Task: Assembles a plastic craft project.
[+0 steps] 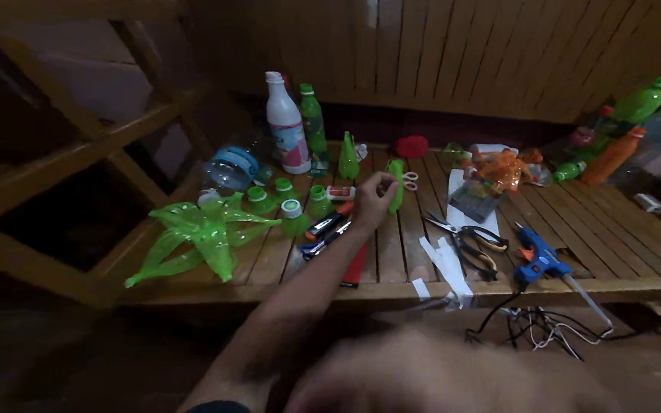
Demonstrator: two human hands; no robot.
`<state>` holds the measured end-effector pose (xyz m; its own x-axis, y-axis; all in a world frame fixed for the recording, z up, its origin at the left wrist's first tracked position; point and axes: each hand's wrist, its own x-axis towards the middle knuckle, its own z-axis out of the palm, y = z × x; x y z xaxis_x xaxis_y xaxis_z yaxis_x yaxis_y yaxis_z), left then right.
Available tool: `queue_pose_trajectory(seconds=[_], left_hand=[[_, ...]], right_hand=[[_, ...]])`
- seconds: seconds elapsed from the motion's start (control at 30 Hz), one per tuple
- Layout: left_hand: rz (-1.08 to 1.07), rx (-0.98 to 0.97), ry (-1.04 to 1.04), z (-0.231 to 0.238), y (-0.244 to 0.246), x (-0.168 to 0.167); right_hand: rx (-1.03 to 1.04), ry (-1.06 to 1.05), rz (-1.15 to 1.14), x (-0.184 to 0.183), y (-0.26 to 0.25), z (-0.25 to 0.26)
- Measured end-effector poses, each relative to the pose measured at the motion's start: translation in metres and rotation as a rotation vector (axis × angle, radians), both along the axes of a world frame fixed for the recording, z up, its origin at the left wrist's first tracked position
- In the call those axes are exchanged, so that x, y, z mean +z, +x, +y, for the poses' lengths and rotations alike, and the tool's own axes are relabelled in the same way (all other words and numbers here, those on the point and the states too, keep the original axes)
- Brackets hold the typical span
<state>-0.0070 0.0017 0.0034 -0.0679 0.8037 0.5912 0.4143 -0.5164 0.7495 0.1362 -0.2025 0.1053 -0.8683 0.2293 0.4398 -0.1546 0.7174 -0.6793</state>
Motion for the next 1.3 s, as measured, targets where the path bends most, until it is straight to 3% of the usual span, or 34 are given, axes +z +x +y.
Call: queue_pose_trajectory(seconds=[0.07,0.13,0.2,0.27,0.4,0.53,0.77,1.3], left_hand=[[-0.003,-0.015,-0.171,-0.019,-0.002,0.015],[0.037,0.011,-0.075,-0.007,0.0,0.006],[0.052,0.026,-0.005,0.006,0.001,-0.001],[0.055,0.023,0.007,0.008,0.002,-0.001],[0.056,0.028,0.029,0.009,0.004,-0.003],[0.036,0.003,0.022,0.011,0.003,-0.003],[-0.017,-0.01,-0.011,0.014,-0.001,0.0],[-0.014,-0.053,0.036,0.008,0.002,-0.005]], right_hand=[[-0.3,0.245,0.259,0.003,-0.002,0.079],[-0.629,0.384,0.388,0.006,-0.003,0.16],[-0.842,0.265,0.419,-0.013,0.006,0.228],[-0.914,0.121,0.432,-0.041,0.016,0.267],[-0.723,-0.121,0.393,-0.065,0.029,0.276],[-0.66,-0.154,0.33,-0.065,0.037,0.271],[-0.554,-0.109,0.224,-0.073,0.03,0.268],[-0.542,0.048,0.203,-0.07,0.028,0.269]])
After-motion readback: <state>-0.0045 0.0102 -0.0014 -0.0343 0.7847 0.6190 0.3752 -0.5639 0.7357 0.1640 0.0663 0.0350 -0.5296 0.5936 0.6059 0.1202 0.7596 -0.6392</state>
